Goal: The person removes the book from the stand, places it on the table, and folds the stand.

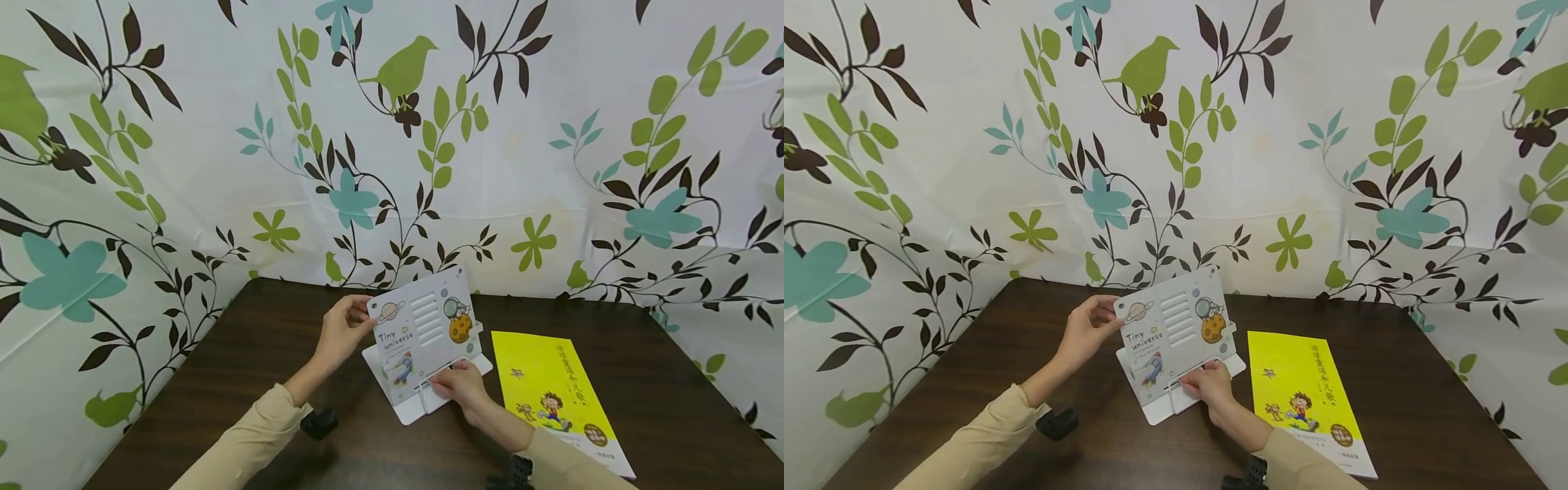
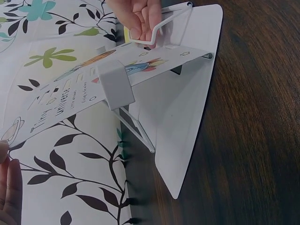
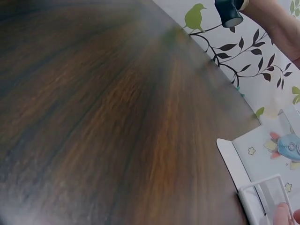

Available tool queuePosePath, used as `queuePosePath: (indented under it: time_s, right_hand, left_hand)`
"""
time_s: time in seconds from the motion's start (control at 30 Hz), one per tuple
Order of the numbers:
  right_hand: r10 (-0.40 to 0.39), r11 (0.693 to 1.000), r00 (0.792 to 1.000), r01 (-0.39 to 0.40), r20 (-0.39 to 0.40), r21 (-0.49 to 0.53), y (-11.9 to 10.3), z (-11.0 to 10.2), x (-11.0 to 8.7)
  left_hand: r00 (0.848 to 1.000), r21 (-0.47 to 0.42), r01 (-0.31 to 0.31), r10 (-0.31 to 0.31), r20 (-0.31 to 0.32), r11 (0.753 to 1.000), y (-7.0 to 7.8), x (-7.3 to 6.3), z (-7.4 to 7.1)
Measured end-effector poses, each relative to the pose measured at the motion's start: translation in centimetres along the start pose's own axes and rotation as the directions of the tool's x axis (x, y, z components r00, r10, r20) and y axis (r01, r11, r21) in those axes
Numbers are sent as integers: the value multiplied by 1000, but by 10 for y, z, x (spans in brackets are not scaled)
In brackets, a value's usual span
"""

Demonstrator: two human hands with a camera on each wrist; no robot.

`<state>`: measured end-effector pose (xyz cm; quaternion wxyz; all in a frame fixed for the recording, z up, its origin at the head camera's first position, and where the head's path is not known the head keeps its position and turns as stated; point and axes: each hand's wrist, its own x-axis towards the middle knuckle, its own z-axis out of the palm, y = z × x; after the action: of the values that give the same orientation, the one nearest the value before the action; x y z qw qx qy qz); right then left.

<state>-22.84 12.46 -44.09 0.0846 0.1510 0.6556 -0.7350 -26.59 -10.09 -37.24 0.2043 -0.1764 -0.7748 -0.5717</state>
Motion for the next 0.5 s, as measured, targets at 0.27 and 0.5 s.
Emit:
queuePosePath:
  time_s: [0.27, 0.5]
  right_hand:
    - [-35, 999, 999, 35, -25, -7, 5, 9, 1]
    - [-76, 997, 997, 76, -10, 11, 8, 12, 0]
  left_hand:
    - [999, 4, -33, 33, -5, 999, -3, 0, 0]
    - [1000, -3, -28, 28, -13, 1000, -4, -2, 1]
